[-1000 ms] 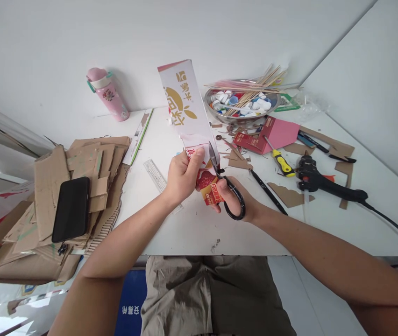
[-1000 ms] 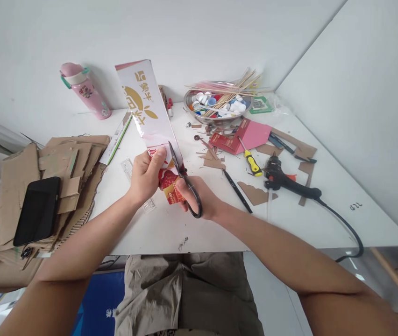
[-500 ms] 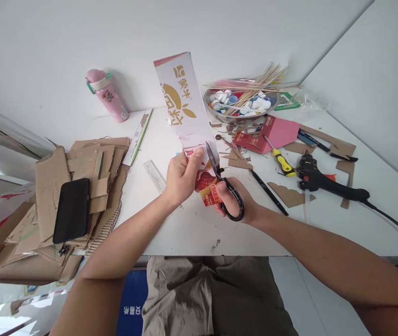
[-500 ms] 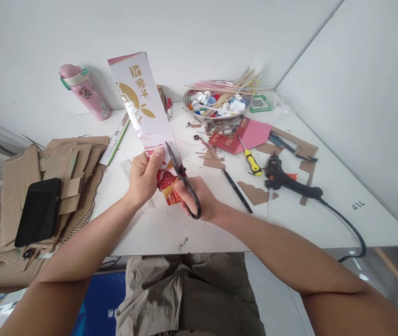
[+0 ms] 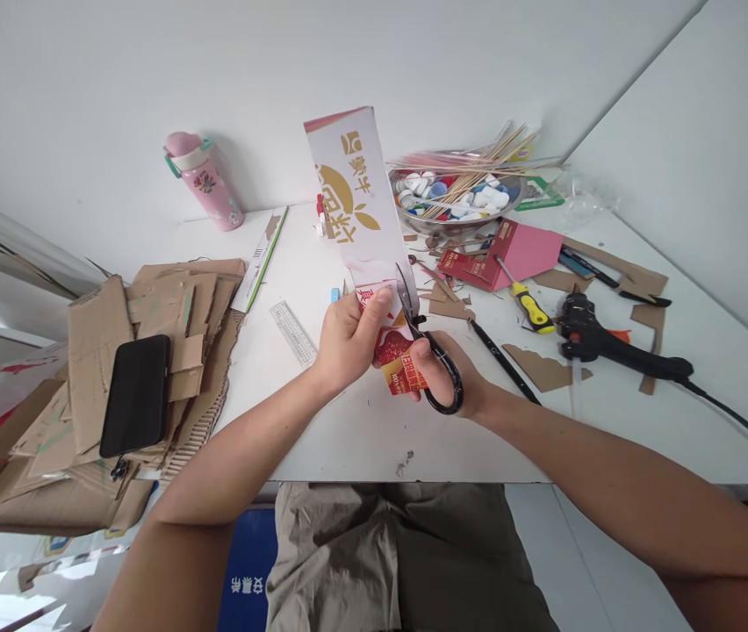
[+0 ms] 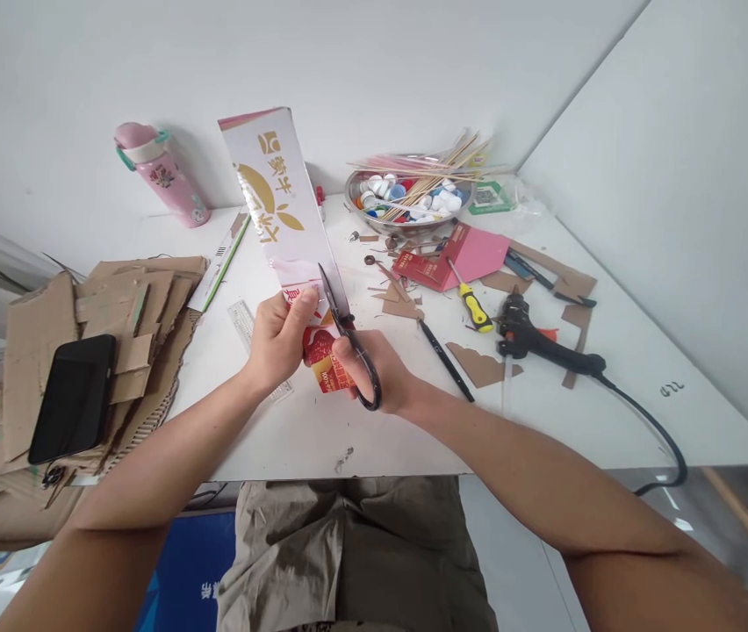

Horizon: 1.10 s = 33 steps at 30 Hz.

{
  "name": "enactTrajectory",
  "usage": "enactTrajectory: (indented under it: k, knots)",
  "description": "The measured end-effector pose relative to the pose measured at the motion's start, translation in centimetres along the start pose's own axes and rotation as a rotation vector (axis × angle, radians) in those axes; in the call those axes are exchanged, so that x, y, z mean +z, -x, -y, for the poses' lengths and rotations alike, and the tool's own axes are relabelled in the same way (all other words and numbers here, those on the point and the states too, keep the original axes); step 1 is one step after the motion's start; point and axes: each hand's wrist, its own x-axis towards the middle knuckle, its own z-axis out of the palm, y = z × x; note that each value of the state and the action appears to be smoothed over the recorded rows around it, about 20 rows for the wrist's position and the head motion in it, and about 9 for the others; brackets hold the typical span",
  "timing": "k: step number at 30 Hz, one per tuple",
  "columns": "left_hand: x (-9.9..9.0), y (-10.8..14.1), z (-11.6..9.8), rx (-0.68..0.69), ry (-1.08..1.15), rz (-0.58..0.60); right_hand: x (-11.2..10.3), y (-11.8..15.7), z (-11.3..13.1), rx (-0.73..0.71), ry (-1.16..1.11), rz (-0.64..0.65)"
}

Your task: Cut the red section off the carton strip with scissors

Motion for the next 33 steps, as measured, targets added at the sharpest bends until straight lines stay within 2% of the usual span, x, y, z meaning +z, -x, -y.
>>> enactTrajectory:
  k: [4,7,12,20,27,33]
  knots:
    - [0.1,0.0,-0.3,-0.028,0.004,-0.01,0.2,-0.4,-2.3,-0.046,-0.012,-0.031]
    - [0.1,0.1,-0.4,-0.06,0.013,0.008,-0.1,-0.7,-3.1,-0.07,-0.006,-0.003]
    - [0.3,0.2,-0.4,-0.088,0.018,0.076,-0.6,-0.8,-2.1,-0.214,-0.046,0.034]
    - [0.3,0.2,-0.4,-0.085,0.022,0.055,0.0,-0.5,-2.9,-0.069,-0.122,-0.006]
    - [0.7,0.5,-0.4,-0.082,-0.005,0.117,-0.8,-0.9,-1.7,-0.241,0.016,0.047]
    - [0.6,0.5,-0.5,-0.07,-0.045,0.109,-0.6,-0.9,-2.3,-0.301,-0.04,0.021]
